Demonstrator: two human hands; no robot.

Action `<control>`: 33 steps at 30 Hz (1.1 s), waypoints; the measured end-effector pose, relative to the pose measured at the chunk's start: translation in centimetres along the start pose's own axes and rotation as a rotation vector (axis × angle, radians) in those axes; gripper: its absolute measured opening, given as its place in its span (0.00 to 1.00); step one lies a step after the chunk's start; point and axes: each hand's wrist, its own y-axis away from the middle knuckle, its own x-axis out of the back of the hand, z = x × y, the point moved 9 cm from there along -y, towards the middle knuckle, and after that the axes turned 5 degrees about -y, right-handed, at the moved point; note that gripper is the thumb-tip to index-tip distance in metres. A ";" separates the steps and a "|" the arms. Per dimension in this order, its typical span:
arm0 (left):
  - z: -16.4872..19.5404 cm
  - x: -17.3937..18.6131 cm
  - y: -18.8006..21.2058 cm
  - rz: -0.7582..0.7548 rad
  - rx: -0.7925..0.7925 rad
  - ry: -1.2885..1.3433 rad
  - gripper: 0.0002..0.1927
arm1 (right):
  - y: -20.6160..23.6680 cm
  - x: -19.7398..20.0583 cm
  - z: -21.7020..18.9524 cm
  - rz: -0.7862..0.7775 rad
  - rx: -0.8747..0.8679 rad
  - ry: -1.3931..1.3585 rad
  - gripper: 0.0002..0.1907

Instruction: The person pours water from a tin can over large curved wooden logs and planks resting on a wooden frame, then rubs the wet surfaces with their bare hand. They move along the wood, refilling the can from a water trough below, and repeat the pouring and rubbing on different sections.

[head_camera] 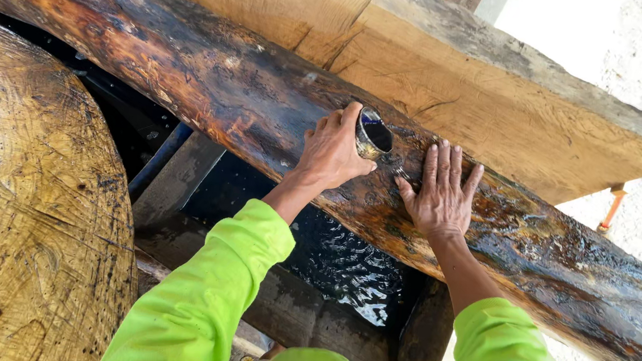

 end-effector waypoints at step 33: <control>-4.0 5.1 -3.2 -0.023 0.122 -0.215 0.57 | -7.5 -2.2 -10.1 0.090 0.221 -0.071 0.52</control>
